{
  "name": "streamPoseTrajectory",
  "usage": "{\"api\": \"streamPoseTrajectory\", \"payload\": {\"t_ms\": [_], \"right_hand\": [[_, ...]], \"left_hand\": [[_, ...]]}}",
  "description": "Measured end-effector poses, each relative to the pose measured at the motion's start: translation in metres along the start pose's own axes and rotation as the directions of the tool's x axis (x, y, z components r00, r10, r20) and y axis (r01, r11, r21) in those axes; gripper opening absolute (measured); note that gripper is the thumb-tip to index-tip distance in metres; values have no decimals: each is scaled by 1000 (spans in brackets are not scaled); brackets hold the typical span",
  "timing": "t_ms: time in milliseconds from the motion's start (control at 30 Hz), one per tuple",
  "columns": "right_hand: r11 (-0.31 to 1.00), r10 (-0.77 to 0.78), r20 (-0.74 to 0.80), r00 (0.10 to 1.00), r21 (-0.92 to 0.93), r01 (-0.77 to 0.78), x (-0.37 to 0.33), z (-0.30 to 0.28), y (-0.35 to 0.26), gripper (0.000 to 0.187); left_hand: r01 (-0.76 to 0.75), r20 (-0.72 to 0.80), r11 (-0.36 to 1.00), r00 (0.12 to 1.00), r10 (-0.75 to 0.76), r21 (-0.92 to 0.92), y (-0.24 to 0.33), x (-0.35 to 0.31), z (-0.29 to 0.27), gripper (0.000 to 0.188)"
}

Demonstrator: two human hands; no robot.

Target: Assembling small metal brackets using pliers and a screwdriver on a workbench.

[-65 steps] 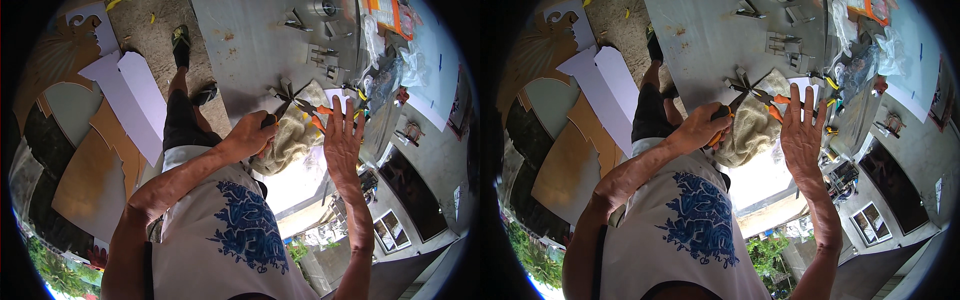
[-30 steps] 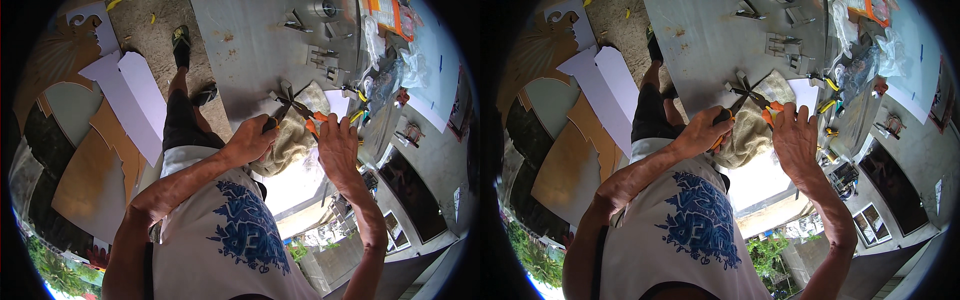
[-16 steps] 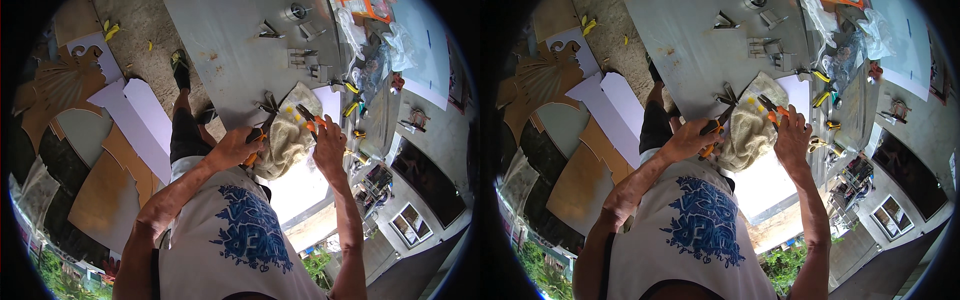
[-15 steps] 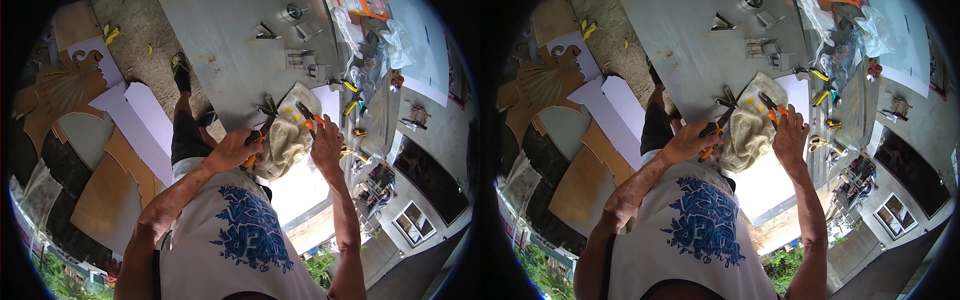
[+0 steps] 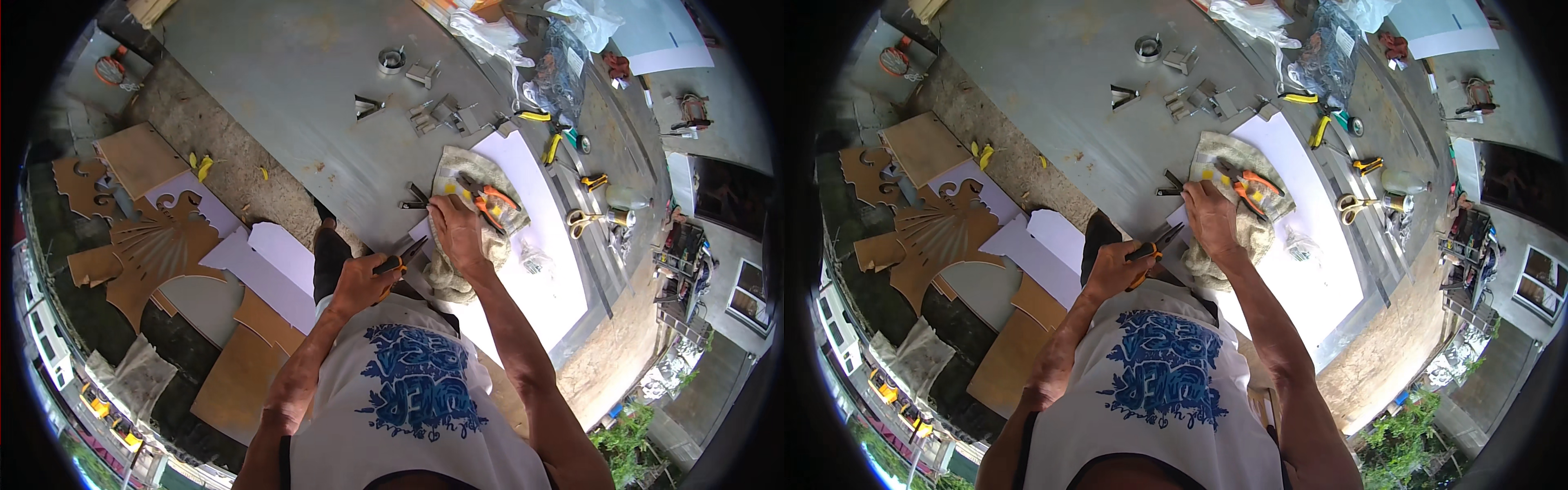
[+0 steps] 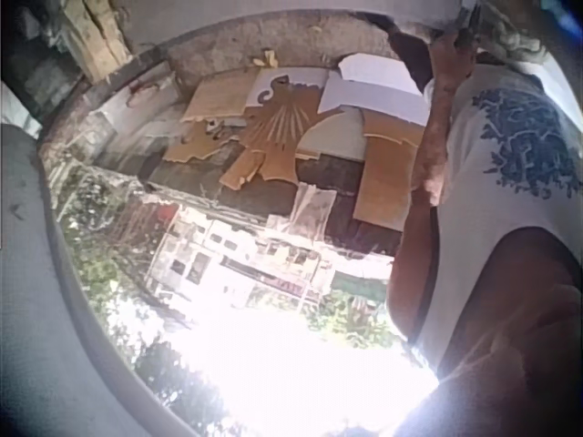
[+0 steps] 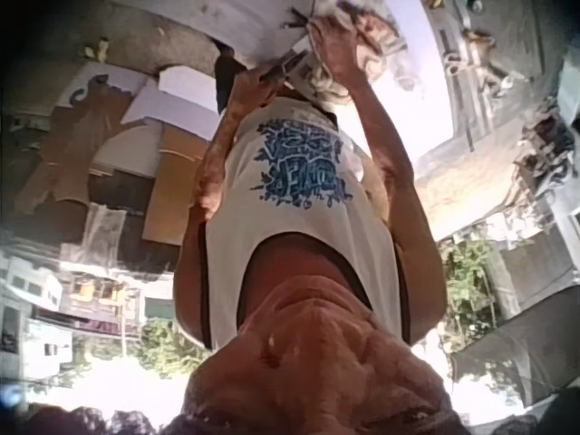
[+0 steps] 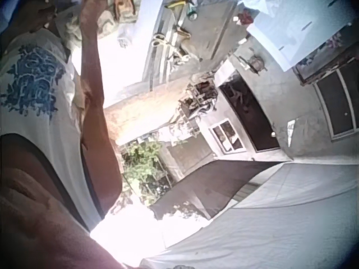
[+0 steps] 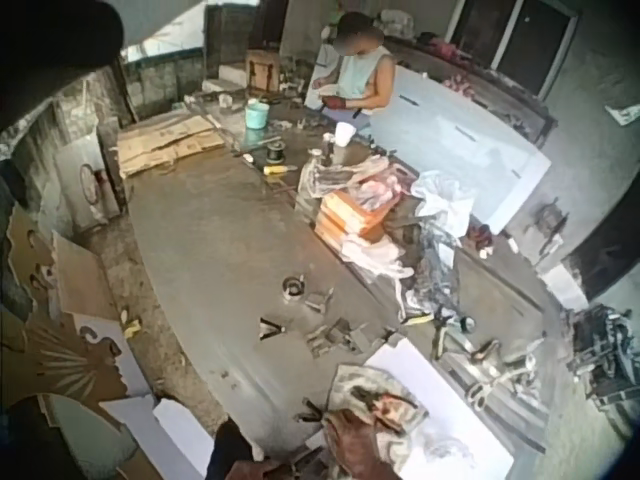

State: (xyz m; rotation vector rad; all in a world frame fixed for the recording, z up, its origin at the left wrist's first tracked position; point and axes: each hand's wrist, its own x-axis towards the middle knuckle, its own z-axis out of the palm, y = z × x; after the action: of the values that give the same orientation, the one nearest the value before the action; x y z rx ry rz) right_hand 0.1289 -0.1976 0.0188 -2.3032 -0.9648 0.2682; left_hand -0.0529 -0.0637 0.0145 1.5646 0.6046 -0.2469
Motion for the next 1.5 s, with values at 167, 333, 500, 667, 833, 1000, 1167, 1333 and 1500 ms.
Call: {"api": "streamPoseTrajectory", "payload": {"t_ms": [167,333,500,667,833,1000,1167,1333,1500], "right_hand": [[999,-7,-101,995,-51,1,6,0,-10,8],[998,64,-220,973,27,-59,16,-6,-15,12],[991,127,-328,936,77,-108,66,-14,-31,13],[989,135,-505,853,120,-85,139,-17,-35,12],[984,176,-631,755,97,-149,142,-43,-32,11],[832,448,-781,435,186,-523,35,-99,26,6],[551,485,-848,215,106,-828,-134,-149,141,12],[354,446,-873,200,-34,-935,-195,-176,187,18],[387,670,-703,238,58,-920,-199,-162,217,16]], "left_hand": [[53,-64,998,997,-51,22,-6,-3,-33,25],[-6,-126,992,992,21,123,5,28,-74,24],[-322,-74,880,927,369,350,20,75,-109,22],[-492,173,696,861,479,523,35,120,-127,24],[-526,263,617,843,470,585,48,145,-143,35],[-526,260,648,846,465,551,38,151,-154,35],[-523,261,628,846,465,576,40,152,-154,36],[-447,250,710,894,372,544,46,153,-152,35],[-487,175,714,866,467,504,37,149,-144,36]]}}
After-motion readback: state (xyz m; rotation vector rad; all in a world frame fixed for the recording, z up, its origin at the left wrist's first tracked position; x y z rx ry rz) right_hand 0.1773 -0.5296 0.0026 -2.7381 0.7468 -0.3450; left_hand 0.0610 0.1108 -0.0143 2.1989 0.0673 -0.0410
